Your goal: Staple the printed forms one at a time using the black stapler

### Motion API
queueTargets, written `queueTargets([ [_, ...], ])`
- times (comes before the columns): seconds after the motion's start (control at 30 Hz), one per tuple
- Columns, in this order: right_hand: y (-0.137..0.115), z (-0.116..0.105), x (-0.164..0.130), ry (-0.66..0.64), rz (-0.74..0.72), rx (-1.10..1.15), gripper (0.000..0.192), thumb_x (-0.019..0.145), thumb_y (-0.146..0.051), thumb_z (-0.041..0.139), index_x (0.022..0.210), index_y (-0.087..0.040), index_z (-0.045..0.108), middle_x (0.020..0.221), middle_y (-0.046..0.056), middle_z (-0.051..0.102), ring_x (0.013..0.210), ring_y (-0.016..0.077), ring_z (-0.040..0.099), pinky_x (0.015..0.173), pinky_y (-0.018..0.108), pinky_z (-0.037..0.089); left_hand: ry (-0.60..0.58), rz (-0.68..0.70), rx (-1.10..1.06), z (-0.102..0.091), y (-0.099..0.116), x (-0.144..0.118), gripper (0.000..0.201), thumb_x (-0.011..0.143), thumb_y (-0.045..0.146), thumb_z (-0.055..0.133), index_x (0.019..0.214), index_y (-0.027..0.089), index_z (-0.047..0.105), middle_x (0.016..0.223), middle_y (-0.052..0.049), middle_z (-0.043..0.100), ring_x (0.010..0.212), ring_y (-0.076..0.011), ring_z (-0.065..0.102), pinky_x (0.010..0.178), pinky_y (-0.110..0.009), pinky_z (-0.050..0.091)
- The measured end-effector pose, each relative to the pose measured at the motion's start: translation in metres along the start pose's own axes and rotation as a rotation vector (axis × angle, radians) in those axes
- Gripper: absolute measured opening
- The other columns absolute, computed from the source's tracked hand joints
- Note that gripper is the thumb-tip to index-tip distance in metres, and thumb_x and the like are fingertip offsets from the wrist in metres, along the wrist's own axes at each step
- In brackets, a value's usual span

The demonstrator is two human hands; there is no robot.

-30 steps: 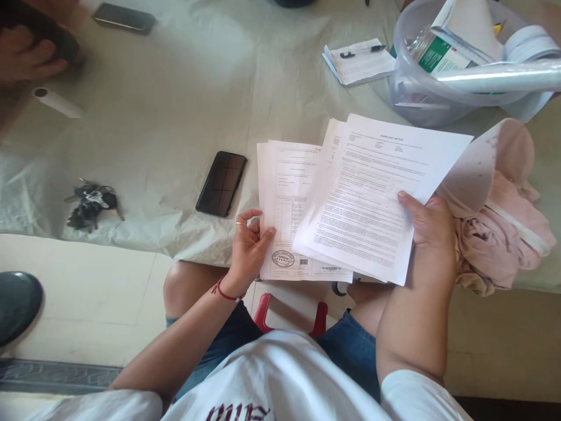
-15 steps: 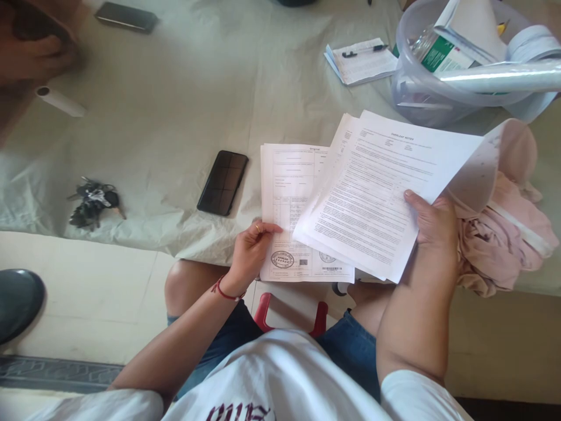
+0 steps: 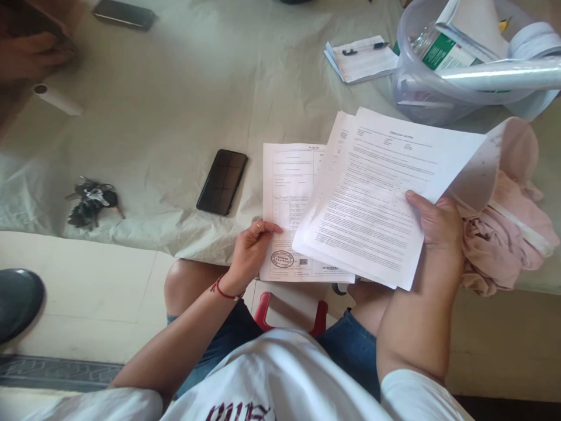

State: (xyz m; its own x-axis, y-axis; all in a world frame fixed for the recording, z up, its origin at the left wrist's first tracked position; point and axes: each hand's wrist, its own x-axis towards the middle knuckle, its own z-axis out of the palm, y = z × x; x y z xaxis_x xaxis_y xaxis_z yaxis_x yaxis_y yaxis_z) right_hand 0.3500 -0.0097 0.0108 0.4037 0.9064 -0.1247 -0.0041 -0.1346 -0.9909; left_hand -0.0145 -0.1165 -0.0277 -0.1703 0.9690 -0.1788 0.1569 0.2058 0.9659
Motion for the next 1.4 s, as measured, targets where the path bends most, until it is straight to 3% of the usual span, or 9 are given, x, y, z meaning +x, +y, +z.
queueTargets([
  [0.17,-0.001,-0.001,-0.001,-0.019,-0.004,0.009,0.049,0.055,-0.027,0.1,0.102,-0.019,0.09,0.123,0.012,0.087,0.116,0.0383,0.083,0.116,0.052,0.061,-0.023,0.014,-0.013,0.0,0.0,0.001,0.024,0.093,0.014,0.059,0.085,0.024,0.079,0.089,-0.004,0.07,0.085,-0.0209,0.066,0.078,-0.034,0.052],
  [0.27,0.001,-0.003,-0.001,-0.04,-0.011,0.016,0.047,0.057,-0.025,0.099,0.103,-0.02,0.09,0.124,0.012,0.087,0.12,0.0382,0.081,0.114,0.051,0.062,-0.024,-0.01,-0.028,0.001,-0.003,0.0,0.019,0.095,0.019,0.061,0.095,0.024,0.079,0.086,-0.003,0.069,0.079,-0.0201,0.062,0.071,-0.033,0.047],
  [0.47,0.001,-0.001,-0.005,-0.113,0.003,0.015,0.046,0.062,-0.028,0.1,0.106,-0.02,0.089,0.123,0.012,0.087,0.122,0.0395,0.08,0.11,0.053,0.064,0.026,-0.023,-0.075,0.003,-0.006,0.0,0.016,0.097,0.024,0.065,0.111,0.026,0.072,0.071,0.004,0.048,0.062,-0.0158,0.041,0.061,-0.031,0.034],
  [0.67,0.001,0.001,-0.008,-0.148,0.009,0.036,0.05,0.065,-0.028,0.101,0.112,-0.018,0.089,0.121,0.015,0.087,0.119,0.0406,0.082,0.111,0.055,0.064,-0.049,0.017,-0.026,0.001,-0.002,0.001,0.022,0.098,0.019,0.058,0.09,0.023,0.078,0.09,-0.004,0.07,0.083,-0.0196,0.064,0.077,-0.033,0.049],
  [0.9,0.003,-0.003,-0.004,-0.159,0.014,0.03,0.053,0.063,-0.032,0.104,0.113,-0.02,0.089,0.124,0.012,0.087,0.119,0.0392,0.082,0.112,0.055,0.065,-0.053,0.034,-0.01,0.002,-0.007,0.003,0.031,0.095,0.014,0.056,0.088,0.024,0.084,0.095,-0.005,0.069,0.087,-0.0196,0.066,0.077,-0.033,0.052],
  [1.1,0.0,0.015,-0.015,-0.256,0.129,-0.004,0.056,0.064,-0.039,0.106,0.113,-0.018,0.087,0.118,0.012,0.088,0.111,0.0376,0.084,0.113,0.057,0.063,-0.041,-0.008,-0.043,0.006,0.003,0.0,0.027,0.094,0.019,0.059,0.093,0.023,0.085,0.1,-0.005,0.07,0.093,-0.0213,0.066,0.081,-0.034,0.053],
  [1.23,0.0,0.029,-0.024,-0.357,0.182,0.002,0.056,0.063,-0.044,0.108,0.11,-0.022,0.087,0.115,0.008,0.089,0.113,0.0374,0.084,0.112,0.059,0.065,-0.038,0.013,-0.096,0.008,0.01,-0.001,0.024,0.097,0.026,0.06,0.081,0.021,0.076,0.092,-0.005,0.065,0.09,-0.021,0.062,0.085,-0.035,0.05],
  [1.4,0.003,0.03,-0.022,-0.425,0.16,-0.012,0.055,0.063,-0.046,0.109,0.111,-0.031,0.086,0.125,0.003,0.087,0.121,0.0375,0.082,0.117,0.062,0.064,-0.014,-0.002,-0.117,0.009,0.014,-0.001,0.038,0.101,0.035,0.061,0.067,0.021,0.055,0.08,-0.002,0.051,0.078,-0.0179,0.05,0.077,-0.033,0.043],
])
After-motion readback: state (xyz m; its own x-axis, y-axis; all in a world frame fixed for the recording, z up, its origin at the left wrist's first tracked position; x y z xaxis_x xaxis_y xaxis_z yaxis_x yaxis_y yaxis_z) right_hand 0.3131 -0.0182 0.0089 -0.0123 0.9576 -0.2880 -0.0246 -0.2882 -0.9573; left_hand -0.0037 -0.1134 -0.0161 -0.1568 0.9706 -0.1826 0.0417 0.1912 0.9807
